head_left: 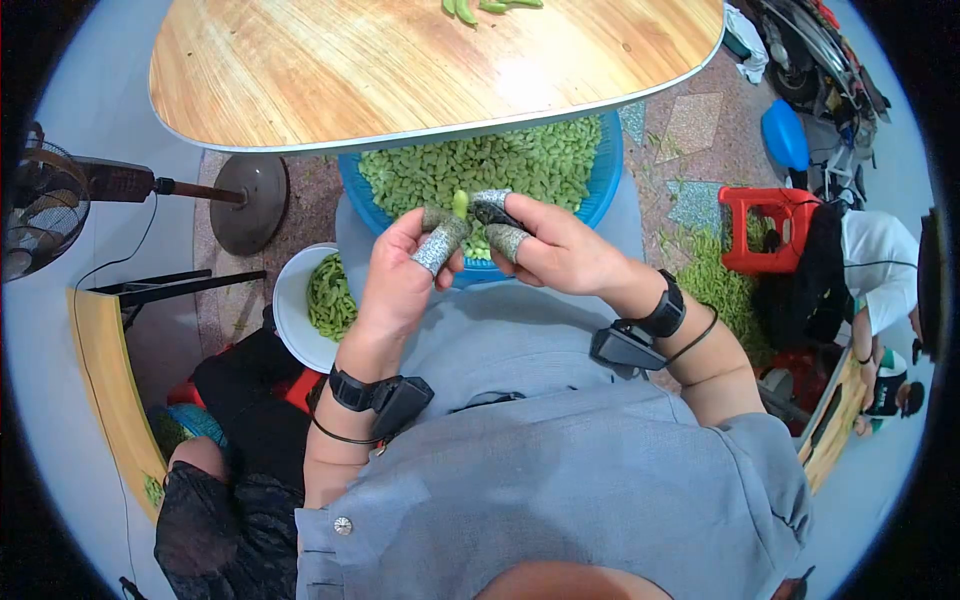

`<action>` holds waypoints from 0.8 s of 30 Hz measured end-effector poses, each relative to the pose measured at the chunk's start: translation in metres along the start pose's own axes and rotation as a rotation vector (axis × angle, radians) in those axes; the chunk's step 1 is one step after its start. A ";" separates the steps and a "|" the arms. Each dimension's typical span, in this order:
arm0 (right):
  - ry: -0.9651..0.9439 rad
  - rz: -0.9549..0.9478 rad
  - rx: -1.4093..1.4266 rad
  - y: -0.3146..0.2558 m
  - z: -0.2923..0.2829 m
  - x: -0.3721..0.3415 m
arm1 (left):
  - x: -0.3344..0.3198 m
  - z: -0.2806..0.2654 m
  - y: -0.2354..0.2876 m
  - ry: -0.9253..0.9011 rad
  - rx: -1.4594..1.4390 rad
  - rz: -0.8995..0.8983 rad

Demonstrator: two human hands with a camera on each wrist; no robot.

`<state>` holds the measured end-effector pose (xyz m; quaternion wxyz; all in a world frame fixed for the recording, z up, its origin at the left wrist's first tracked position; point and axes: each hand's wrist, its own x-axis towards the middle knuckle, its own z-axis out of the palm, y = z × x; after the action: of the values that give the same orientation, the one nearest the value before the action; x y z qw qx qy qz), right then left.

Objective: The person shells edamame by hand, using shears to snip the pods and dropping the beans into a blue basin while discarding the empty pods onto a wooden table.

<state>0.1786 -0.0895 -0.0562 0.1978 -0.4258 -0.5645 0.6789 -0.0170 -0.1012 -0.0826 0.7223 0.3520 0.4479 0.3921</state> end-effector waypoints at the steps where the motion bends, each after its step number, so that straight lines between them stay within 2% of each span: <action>1: -0.002 0.000 0.032 0.003 0.000 0.001 | 0.000 0.000 -0.001 0.001 0.043 0.025; 6: 0.017 -0.015 0.058 -0.006 0.006 -0.002 | 0.000 -0.001 -0.003 -0.013 0.049 0.092; 8: -0.053 0.013 0.235 -0.003 0.006 -0.001 | -0.002 0.002 -0.002 -0.017 0.049 0.114; 11: -0.063 0.069 0.338 -0.010 0.005 -0.002 | -0.003 0.004 0.000 0.035 0.068 0.122; 17: -0.054 0.104 0.296 -0.006 0.006 0.002 | -0.002 0.000 -0.001 0.011 0.100 0.108; 19: -0.032 0.120 0.231 -0.005 0.006 0.003 | -0.003 0.002 -0.002 0.065 0.260 0.218; 20: -0.008 0.132 0.166 -0.005 0.007 0.004 | -0.002 0.001 -0.005 0.063 0.260 0.215; 22: 0.011 0.139 0.183 -0.005 0.010 0.007 | 0.000 -0.006 -0.012 0.145 0.783 0.547; 23: 0.029 0.143 0.198 -0.006 0.011 0.009 | 0.001 -0.008 -0.011 0.136 0.781 0.546; 24: 0.042 0.145 0.202 -0.005 0.011 0.011 | 0.002 -0.009 -0.009 0.144 0.939 0.636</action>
<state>0.1627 -0.0865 -0.0555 0.2016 -0.4577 -0.4567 0.7358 -0.0223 -0.1020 -0.0937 0.3026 0.7251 0.4941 0.3720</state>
